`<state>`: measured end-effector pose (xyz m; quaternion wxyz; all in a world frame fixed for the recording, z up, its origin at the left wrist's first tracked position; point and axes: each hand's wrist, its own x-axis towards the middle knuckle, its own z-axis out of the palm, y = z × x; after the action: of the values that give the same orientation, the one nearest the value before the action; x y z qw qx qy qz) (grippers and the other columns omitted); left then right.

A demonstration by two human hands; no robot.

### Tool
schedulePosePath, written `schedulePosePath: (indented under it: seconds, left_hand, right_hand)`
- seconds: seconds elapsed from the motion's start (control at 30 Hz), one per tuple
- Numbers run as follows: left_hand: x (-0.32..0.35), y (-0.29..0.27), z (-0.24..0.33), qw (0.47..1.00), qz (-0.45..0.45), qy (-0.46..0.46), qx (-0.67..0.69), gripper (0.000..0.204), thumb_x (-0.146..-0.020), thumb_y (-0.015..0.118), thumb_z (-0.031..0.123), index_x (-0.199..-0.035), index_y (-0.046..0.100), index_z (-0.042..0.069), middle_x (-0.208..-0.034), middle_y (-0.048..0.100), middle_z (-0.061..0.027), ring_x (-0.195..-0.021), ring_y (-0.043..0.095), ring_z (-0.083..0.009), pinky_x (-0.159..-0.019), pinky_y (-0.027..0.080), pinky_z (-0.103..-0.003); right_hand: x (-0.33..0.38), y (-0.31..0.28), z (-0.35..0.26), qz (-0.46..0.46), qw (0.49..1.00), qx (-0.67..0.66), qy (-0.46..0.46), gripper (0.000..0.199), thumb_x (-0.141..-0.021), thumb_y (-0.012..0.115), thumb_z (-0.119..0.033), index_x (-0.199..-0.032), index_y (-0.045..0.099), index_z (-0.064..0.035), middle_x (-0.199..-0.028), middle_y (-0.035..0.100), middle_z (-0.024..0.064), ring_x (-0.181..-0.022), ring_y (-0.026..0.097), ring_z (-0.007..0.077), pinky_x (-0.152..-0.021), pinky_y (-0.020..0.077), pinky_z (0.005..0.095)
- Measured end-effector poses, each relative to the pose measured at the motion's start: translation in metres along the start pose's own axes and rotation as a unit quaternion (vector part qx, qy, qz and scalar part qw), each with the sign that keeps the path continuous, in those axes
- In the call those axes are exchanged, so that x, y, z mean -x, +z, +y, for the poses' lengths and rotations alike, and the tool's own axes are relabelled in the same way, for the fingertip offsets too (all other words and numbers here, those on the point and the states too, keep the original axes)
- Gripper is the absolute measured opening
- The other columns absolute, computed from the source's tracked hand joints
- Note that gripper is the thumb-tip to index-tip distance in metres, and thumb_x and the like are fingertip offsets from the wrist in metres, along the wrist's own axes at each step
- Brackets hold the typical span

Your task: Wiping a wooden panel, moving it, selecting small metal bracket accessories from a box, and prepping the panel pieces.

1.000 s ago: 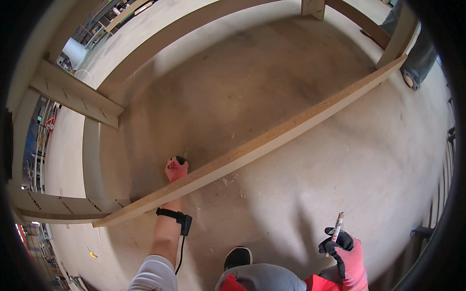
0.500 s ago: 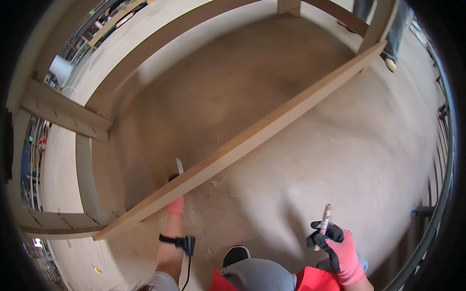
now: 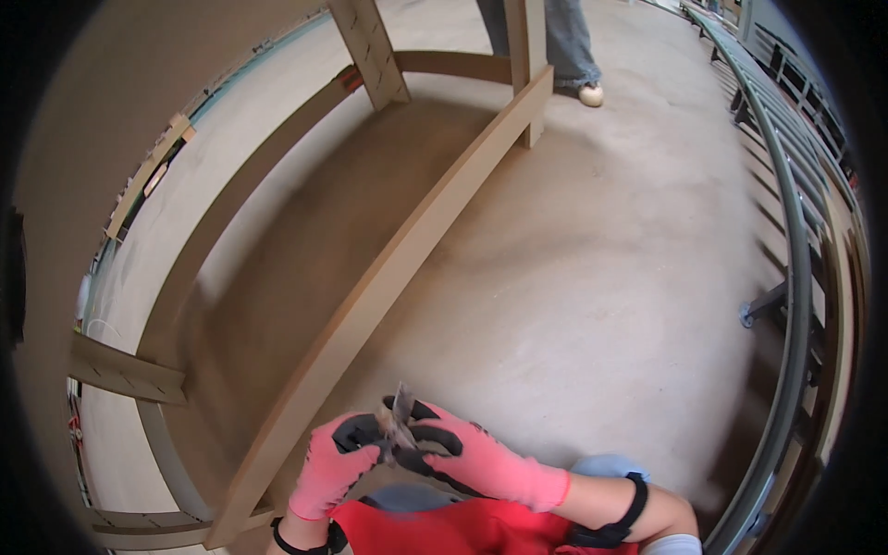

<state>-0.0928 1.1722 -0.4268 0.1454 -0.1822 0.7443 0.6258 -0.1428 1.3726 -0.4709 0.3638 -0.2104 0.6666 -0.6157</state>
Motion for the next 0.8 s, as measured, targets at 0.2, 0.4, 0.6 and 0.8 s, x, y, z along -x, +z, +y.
schedulePosePath:
  seconds: [0.2,0.4,0.6,0.8]
  left_hand:
    - [0.017,0.047,0.104,0.998,-0.012,-0.042,-0.044,0.028,-0.078,0.061,0.006,-0.105,0.058,-0.002,-0.081,0.06,-0.0015,-0.068,0.05,-0.0048,-0.06,0.04,-0.018]
    - [0.061,0.118,0.178,0.931,-0.057,0.17,0.318,0.083,-0.083,0.06,0.033,-0.14,0.011,-0.002,-0.145,0.018,-0.0168,-0.132,0.026,-0.0274,-0.107,0.022,-0.044]
    - [0.095,0.148,0.275,0.96,0.119,0.251,-0.04,0.038,-0.082,0.043,0.004,-0.119,0.048,-0.004,-0.117,0.051,-0.0216,-0.103,0.054,-0.033,-0.084,0.045,-0.037]
    - [0.164,0.092,0.343,0.961,0.11,0.202,0.151,0.033,-0.091,0.041,0.012,-0.12,0.047,-0.001,-0.116,0.052,-0.0135,-0.1,0.055,-0.0236,-0.082,0.046,-0.032]
  right_hand:
    - [0.033,-0.03,-0.094,0.202,0.976,-0.001,-0.077,0.04,-0.074,0.06,-0.008,-0.112,0.053,0.0003,-0.115,0.054,0.0141,-0.103,0.054,0.0258,-0.086,0.0436,0.0341]
    - [0.093,-0.077,-0.178,0.28,0.792,0.507,-0.193,0.036,-0.07,0.06,-0.017,-0.105,0.06,-0.0089,-0.117,0.051,0.0069,-0.106,0.049,0.0245,-0.08,0.0421,0.0367]
    - [0.144,-0.096,-0.269,0.208,0.718,0.607,-0.271,0.032,-0.073,0.055,-0.022,-0.103,0.062,-0.0136,-0.116,0.052,0.0014,-0.109,0.046,0.0228,-0.081,0.0419,0.037]
    - [0.146,-0.06,-0.37,0.185,0.738,0.58,-0.292,0.031,-0.071,0.057,-0.023,-0.101,0.061,-0.0167,-0.11,0.055,-0.003,-0.106,0.047,0.0206,-0.084,0.0408,0.0403]
